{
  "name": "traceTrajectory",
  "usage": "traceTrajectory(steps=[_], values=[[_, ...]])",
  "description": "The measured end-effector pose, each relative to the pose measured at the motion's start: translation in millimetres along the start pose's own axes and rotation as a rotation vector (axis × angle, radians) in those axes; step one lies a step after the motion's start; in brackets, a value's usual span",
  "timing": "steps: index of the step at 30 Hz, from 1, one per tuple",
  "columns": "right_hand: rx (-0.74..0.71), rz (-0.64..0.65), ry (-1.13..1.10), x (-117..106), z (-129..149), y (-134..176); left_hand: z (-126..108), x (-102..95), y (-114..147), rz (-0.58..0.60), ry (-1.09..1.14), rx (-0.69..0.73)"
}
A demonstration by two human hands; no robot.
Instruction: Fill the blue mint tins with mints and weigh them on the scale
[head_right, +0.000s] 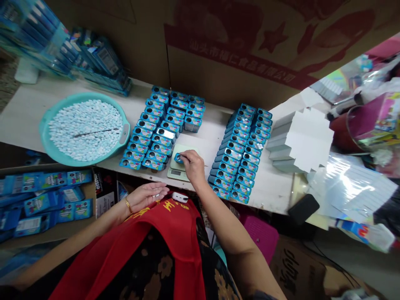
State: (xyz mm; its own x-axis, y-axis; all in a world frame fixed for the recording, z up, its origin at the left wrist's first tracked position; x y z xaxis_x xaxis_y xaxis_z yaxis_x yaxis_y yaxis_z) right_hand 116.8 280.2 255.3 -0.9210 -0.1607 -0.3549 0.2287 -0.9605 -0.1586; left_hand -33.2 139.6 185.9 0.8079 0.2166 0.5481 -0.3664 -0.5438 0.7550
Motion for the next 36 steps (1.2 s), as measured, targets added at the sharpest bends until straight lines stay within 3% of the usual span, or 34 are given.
traceTrajectory(steps=[2,5,6,10,12,15,19,22,26,31,34,36], values=[[0.001,0.043,-0.042,7,10,6,-4,2.2,-4,-0.001,0.067,0.008],[-0.072,0.284,-0.064,19,28,20,-13,8.4,-11,0.012,0.204,0.004],[-0.094,0.311,-0.028,16,30,22,-16,9.3,-14,0.004,0.233,-0.003],[-0.07,0.107,0.279,-22,7,12,-20,-3.3,-15,-0.114,0.241,-0.019],[-0.05,0.173,0.399,-30,-10,6,-18,-14.8,-12,-0.156,0.251,-0.018],[-0.011,0.361,0.487,-21,-28,5,-13,-32.0,-5,-0.212,0.264,-0.013],[0.05,0.41,0.549,-5,-35,10,-8,-47.1,3,-0.288,0.252,-0.007],[0.045,0.379,0.549,-3,-37,2,-5,-55.0,6,-0.343,0.245,-0.005],[0.018,0.191,0.549,-10,-50,-38,-3,-65.4,7,-0.419,0.19,0.038],[0.039,0.083,0.566,3,-74,-96,-1,-64.9,1,-0.357,0.112,0.067],[0.004,0.056,0.58,-11,-75,-94,-1,-57.6,-5,-0.313,0.036,0.033],[-0.039,0.022,0.598,-38,-66,-66,-3,-48.5,-13,-0.282,-0.049,0.01]])
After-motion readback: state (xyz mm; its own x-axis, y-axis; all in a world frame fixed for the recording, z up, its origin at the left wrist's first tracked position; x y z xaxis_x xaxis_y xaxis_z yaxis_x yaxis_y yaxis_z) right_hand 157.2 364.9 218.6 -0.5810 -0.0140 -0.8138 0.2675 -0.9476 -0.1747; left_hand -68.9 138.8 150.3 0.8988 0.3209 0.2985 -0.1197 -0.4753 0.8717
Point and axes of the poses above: each hand's wrist, its own y-axis away from the middle knuckle, its own x-axis out of the palm, z = x × y, the point moved 5 cm from there along -y, towards the middle knuckle, and after that the axes turned 8 degrees about -y, right-handed, at the moved point
